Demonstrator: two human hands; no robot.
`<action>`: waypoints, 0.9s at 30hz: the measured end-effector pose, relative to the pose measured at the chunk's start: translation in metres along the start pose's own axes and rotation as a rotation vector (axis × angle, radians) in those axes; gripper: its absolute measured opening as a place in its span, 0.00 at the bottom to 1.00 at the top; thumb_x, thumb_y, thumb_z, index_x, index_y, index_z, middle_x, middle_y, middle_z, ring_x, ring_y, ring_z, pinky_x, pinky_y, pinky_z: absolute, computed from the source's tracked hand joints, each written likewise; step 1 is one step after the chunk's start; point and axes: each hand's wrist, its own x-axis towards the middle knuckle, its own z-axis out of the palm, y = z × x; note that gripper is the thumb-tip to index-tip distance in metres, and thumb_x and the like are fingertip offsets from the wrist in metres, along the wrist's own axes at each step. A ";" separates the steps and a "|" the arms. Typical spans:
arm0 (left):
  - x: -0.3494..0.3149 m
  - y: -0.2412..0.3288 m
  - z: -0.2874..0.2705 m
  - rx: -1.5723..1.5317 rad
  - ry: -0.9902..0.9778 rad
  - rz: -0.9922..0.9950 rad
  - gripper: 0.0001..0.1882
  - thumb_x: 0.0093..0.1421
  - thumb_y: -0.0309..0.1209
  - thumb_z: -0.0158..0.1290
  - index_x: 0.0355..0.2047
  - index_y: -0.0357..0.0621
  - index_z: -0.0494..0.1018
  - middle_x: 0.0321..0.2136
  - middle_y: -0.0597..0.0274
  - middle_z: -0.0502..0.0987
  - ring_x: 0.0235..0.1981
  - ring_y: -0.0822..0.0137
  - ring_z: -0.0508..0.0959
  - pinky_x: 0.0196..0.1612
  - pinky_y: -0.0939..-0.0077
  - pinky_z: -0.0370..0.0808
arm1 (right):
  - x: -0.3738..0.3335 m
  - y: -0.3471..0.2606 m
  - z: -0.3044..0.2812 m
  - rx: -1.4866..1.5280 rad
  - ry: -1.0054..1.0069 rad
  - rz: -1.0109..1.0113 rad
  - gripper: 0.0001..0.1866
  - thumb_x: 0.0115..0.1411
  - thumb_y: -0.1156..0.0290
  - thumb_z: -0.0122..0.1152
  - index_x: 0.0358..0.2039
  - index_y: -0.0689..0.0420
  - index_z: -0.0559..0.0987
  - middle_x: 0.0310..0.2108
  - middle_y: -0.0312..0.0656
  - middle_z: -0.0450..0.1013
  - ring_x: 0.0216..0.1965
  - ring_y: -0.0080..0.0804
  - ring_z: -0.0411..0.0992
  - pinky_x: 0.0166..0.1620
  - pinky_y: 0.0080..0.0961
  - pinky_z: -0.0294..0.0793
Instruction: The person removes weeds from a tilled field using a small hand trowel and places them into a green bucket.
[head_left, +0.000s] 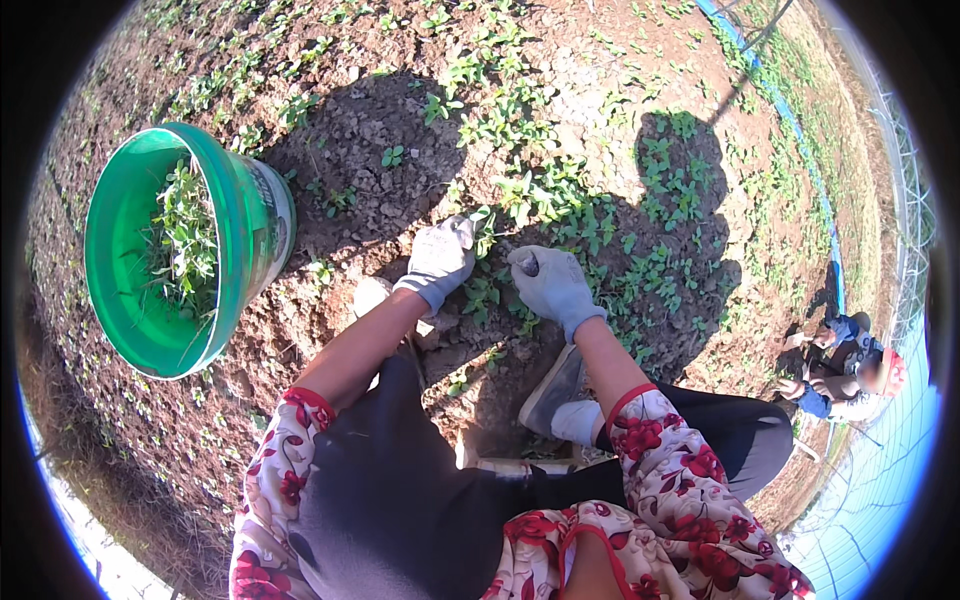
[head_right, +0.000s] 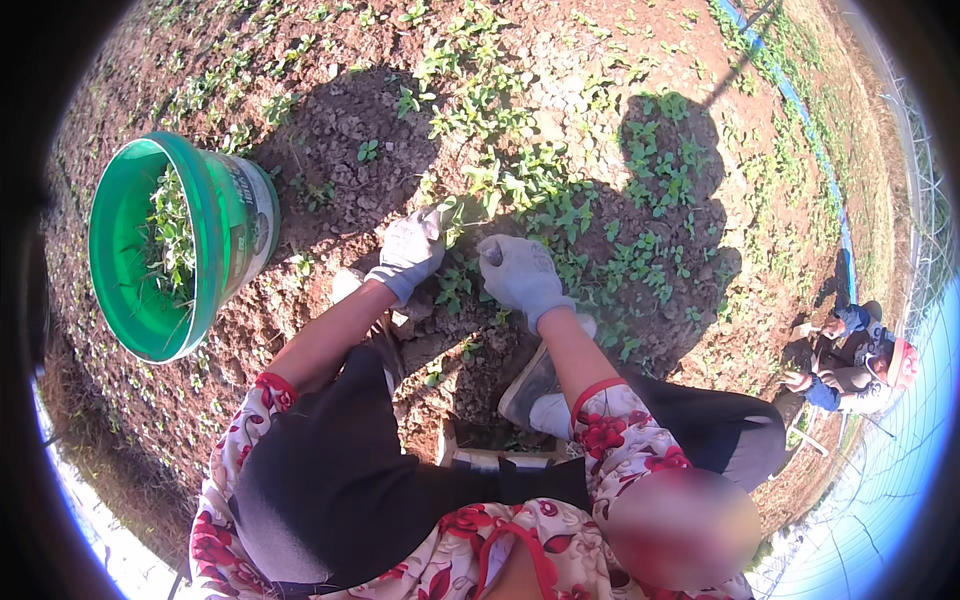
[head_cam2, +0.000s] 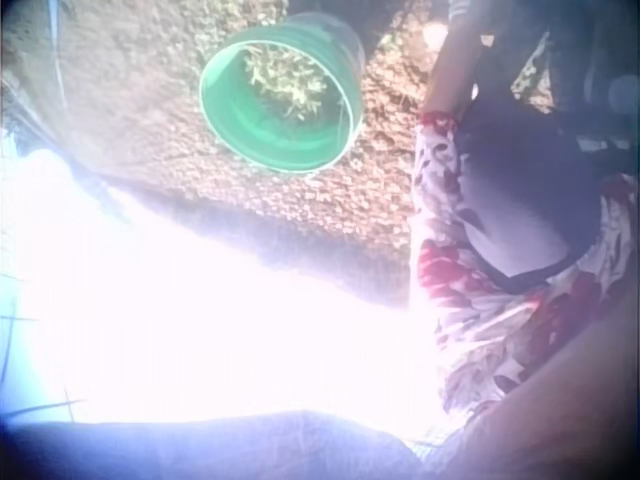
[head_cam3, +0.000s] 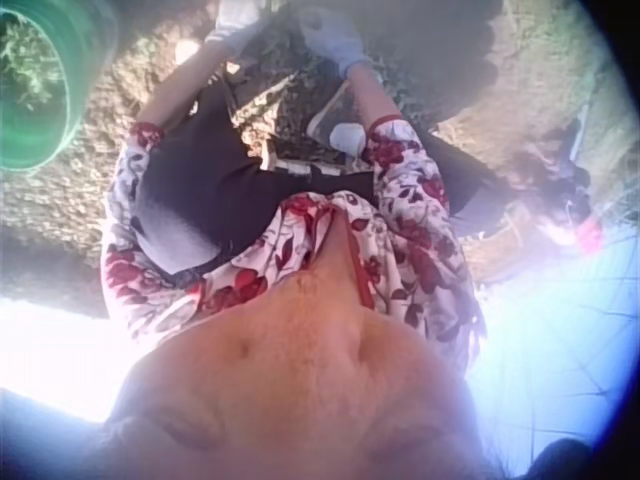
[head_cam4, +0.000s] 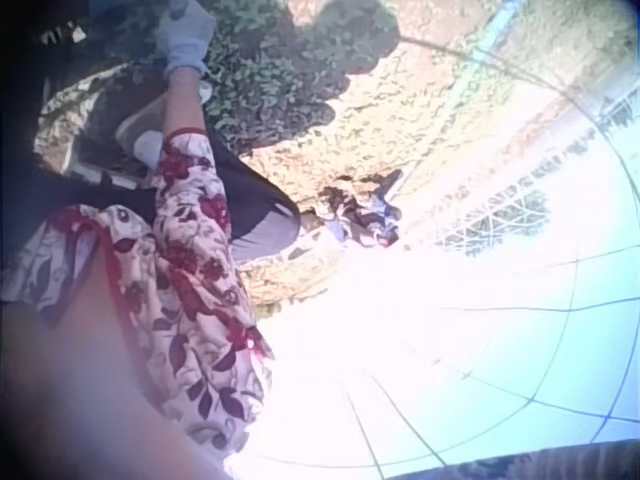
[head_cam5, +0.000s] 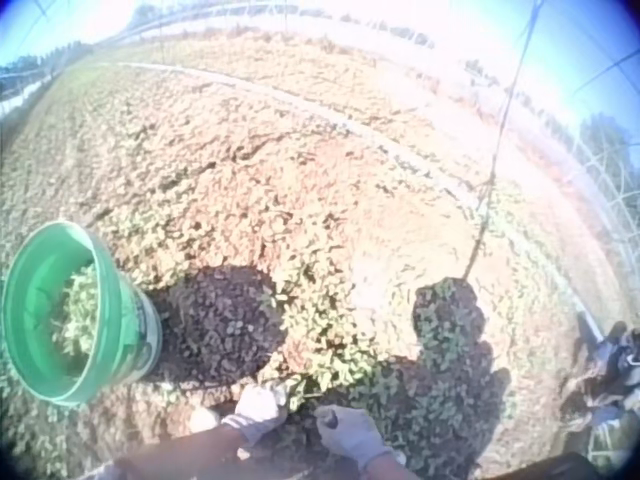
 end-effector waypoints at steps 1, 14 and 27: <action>-0.002 0.000 0.000 0.011 -0.008 -0.027 0.14 0.62 0.36 0.42 0.38 0.43 0.75 0.36 0.50 0.78 0.34 0.48 0.78 0.39 0.57 0.74 | 0.000 -0.012 -0.005 -0.088 -0.060 0.030 0.12 0.55 0.62 0.56 0.33 0.55 0.81 0.29 0.47 0.77 0.33 0.46 0.76 0.39 0.36 0.75; -0.007 -0.011 0.010 -0.090 0.053 -0.070 0.15 0.56 0.34 0.50 0.45 0.51 0.74 0.48 0.56 0.73 0.37 0.53 0.78 0.42 0.61 0.74 | 0.003 -0.039 0.000 -0.148 -0.131 0.140 0.12 0.54 0.62 0.55 0.31 0.56 0.81 0.31 0.50 0.77 0.35 0.50 0.75 0.41 0.37 0.74; -0.007 -0.017 0.011 0.070 0.049 -0.022 0.14 0.55 0.33 0.51 0.42 0.49 0.74 0.41 0.54 0.77 0.35 0.51 0.79 0.37 0.59 0.76 | 0.001 0.016 0.027 0.047 -0.005 -0.056 0.13 0.55 0.64 0.59 0.39 0.53 0.82 0.34 0.47 0.79 0.36 0.42 0.78 0.43 0.31 0.76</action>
